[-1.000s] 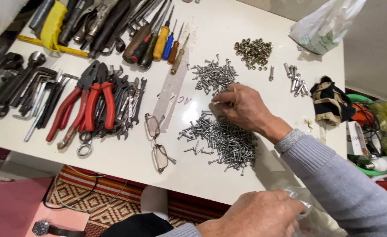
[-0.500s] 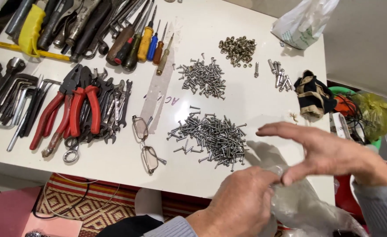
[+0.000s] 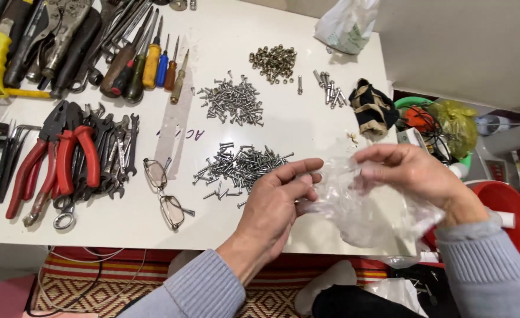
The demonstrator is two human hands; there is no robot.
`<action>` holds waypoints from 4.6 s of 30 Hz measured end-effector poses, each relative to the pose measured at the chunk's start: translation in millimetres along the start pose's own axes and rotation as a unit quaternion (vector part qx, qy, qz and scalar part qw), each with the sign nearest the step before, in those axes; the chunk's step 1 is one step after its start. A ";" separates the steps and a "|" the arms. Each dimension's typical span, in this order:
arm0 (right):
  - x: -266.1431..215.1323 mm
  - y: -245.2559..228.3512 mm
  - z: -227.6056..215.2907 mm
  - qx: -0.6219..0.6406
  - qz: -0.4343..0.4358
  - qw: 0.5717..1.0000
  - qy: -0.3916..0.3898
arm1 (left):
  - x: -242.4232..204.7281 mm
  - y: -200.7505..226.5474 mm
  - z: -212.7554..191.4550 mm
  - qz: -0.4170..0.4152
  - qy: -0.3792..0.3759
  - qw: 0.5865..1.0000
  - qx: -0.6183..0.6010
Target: The person sorts small metal screws from a pile on a white table into a clear plastic bag. They pick up handfuls of screws and place them into the bag, repeating the process until the pile is mostly cleared.
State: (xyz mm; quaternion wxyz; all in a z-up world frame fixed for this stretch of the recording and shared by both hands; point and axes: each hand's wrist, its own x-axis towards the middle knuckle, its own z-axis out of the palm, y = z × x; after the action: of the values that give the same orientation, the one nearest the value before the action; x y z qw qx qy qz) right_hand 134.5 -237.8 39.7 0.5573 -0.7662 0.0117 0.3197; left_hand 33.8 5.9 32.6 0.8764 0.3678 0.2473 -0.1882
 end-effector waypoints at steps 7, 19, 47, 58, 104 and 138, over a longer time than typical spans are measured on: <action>15.2 6.5 -16.7 0.150 -0.137 0.979 0.017 | -1.5 5.6 13.6 0.033 0.030 0.947 0.318; 26.4 2.1 3.8 0.006 -0.232 0.973 0.006 | 52.7 -10.3 0.6 0.065 0.059 0.922 0.376; 76.0 -95.6 45.2 -0.603 -0.283 0.745 0.008 | 117.0 -4.7 -11.2 0.236 0.057 0.782 0.574; 181.4 -83.3 129.2 -0.639 -0.233 0.733 0.006 | 148.9 -55.0 -23.2 0.330 0.062 0.775 0.536; 220.0 -72.1 135.5 -0.490 -0.185 0.852 -0.010 | 150.5 -20.7 -65.6 0.393 0.085 0.641 0.653; 129.4 -76.8 89.9 0.020 -0.140 0.988 -0.053 | 119.0 -0.5 -93.9 0.340 0.092 0.658 0.665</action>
State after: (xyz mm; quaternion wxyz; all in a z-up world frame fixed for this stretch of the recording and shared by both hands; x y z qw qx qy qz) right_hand 223.3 -87.5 24.0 0.6118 -0.7307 -0.1193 0.2784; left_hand 101.9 57.3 -92.8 0.3736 0.9265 -0.0070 0.0438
